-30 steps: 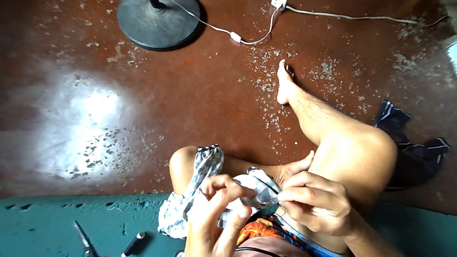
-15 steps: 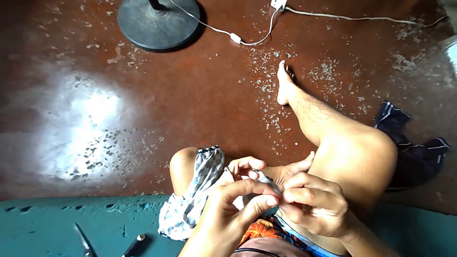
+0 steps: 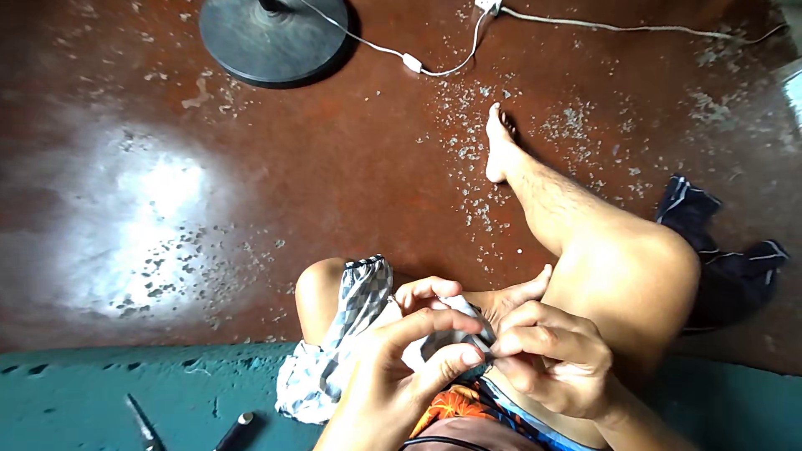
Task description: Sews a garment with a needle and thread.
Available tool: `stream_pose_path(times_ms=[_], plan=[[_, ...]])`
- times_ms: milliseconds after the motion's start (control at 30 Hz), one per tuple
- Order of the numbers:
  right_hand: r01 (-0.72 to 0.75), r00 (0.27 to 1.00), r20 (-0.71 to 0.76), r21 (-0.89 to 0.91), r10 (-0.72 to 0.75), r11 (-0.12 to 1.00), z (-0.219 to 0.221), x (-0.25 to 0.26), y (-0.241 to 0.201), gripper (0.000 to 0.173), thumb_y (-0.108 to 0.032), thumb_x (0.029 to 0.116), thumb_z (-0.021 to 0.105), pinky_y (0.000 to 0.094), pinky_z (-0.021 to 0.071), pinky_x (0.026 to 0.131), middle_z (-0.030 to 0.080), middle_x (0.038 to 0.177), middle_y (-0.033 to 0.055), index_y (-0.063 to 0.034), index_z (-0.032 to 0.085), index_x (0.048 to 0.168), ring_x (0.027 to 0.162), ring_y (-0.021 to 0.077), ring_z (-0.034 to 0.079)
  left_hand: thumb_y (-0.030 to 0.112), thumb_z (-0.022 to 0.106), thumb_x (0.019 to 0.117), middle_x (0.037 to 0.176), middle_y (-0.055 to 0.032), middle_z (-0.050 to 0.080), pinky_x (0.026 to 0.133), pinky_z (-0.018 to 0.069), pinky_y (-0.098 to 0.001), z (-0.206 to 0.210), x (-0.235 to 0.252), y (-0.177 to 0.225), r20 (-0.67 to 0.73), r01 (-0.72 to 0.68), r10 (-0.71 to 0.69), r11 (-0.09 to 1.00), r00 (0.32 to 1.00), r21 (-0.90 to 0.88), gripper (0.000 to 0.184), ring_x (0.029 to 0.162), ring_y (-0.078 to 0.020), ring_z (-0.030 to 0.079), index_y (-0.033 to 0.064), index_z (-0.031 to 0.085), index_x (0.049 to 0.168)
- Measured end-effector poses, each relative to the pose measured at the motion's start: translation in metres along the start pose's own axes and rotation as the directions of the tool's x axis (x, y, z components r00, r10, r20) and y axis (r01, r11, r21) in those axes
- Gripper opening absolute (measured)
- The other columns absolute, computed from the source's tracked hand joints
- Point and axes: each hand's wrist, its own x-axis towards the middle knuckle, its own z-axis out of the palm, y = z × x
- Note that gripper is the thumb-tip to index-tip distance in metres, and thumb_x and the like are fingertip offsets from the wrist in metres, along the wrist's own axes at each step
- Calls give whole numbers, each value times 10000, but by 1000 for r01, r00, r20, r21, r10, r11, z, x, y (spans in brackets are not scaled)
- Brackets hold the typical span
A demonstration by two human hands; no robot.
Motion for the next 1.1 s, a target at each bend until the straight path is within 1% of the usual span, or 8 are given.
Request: stream_pose_path(times_ms=[133,233,333,400,500,633,867,1100], plan=[[-2,1000,-10,0,2,1000,1,-1,0,99,-124,989,653,89,525,811,660,982,27,-26,658,990,910,-29,631,285,673,994,1227,86,669,1010,476,-166,5,-1,-1,17,-22,23,998,1000,-56,140,1173,21,575,183,768,990],[-7,1000,-4,10,7,1000,1,-1,0,112,-135,995,647,98,534,819,655,980,32,-24,662,995,912,-25,635,294,625,1025,1240,64,700,1016,512,-210,2,1,4,-7,-40,40,996,999,-76,175,1189,-33,624,176,754,1024],[-10,1000,-7,10,10,1000,0,-1,0,116,-138,994,639,80,515,793,654,962,27,-27,672,987,892,-36,620,271,546,1067,1159,34,746,877,600,-221,-5,1,11,-33,-69,65,990,997,-123,204,1022,-67,722,143,704,1087],[-18,1000,-13,26,18,999,0,-1,0,120,-149,1001,633,81,513,801,663,972,16,-37,673,988,911,-40,624,265,512,1081,1049,55,754,821,615,-206,-10,-1,20,-40,-73,69,993,997,-89,203,932,-46,734,141,672,1096],[-37,999,-12,70,38,997,0,-1,0,113,-145,995,638,97,530,819,671,986,11,-39,676,1005,926,-36,637,238,526,1077,1005,65,748,813,601,-171,-15,-8,26,-36,-133,134,991,990,28,187,914,-5,719,117,666,1095],[-58,998,-8,109,59,992,-1,0,0,138,-164,1010,630,81,516,793,672,973,0,-36,678,995,905,-53,625,162,591,1045,1028,2,724,875,550,-151,-15,-18,23,19,-217,218,954,976,209,123,984,1,681,69,666,1076],[-75,997,9,155,75,985,-2,0,0,140,-165,1013,619,78,510,793,669,970,-10,-37,673,996,906,-62,618,214,608,1033,946,-28,679,787,436,-179,2,-31,25,33,-160,171,819,985,552,132,899,-74,609,167,731,1035],[-65,998,3,162,65,985,-2,1,-1,149,-172,1015,617,78,511,785,664,961,-8,-34,668,991,894,-60,619,235,599,1039,914,-13,682,797,409,-211,4,-30,19,22,-182,213,773,977,608,149,885,-77,602,166,731,1024]])
